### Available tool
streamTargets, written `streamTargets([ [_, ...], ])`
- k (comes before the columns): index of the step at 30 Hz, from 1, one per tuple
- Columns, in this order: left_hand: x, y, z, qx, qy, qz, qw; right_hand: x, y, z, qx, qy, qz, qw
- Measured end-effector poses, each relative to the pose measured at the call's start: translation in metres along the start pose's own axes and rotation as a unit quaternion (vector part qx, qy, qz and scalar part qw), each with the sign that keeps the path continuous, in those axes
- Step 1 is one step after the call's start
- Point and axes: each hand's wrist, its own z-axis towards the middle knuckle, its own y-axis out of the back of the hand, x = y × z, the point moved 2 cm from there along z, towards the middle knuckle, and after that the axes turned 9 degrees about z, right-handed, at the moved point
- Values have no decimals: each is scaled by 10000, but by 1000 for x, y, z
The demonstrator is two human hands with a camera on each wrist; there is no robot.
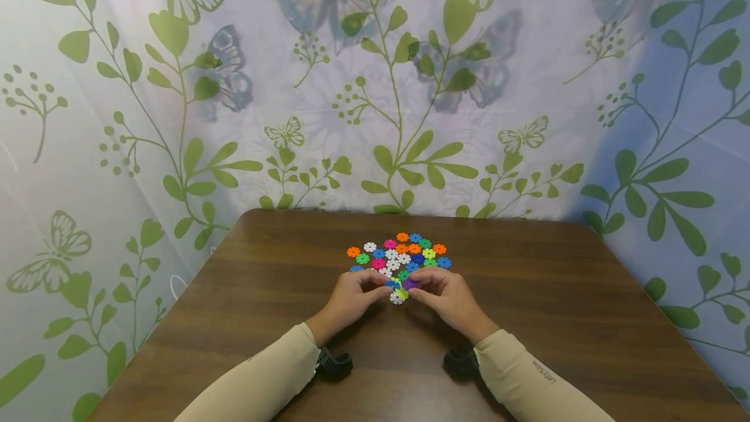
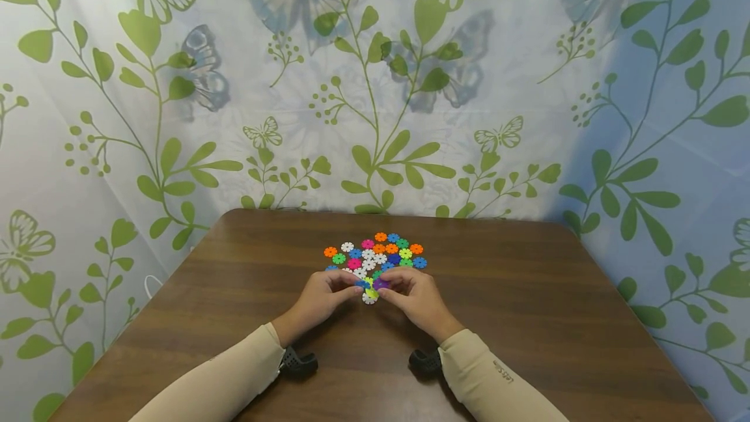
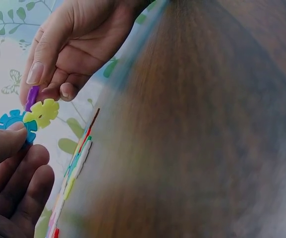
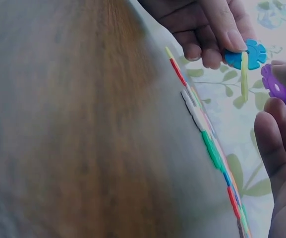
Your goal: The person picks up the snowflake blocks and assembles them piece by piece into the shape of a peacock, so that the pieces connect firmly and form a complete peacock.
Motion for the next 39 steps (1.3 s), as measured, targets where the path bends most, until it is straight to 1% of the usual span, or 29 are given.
streamTargets([
  [6,-1,-1,0,-20,-93,29,10000,1,-1,-1,-2,-142,-84,9999],
  [10,-1,0,0,-18,-129,9,9999,2,-1,-1,49,-92,-15,9999],
  [15,0,0,1,25,-94,-23,10000,2,-2,-1,200,1,178,9996],
  [18,0,-1,0,33,-130,20,9999,1,-2,-1,289,-21,195,9994],
  [23,-2,-2,-1,18,-316,10,9995,2,-2,-2,346,-348,248,9985],
  [29,-6,-3,-1,-26,-710,246,9972,2,-2,-2,291,-714,199,9968],
  [32,-8,-4,-1,-60,-830,326,9960,3,-1,-1,323,-846,164,9958],
  [39,-13,-6,-2,-190,-1033,474,9933,6,-1,-2,395,-837,237,9954],
])
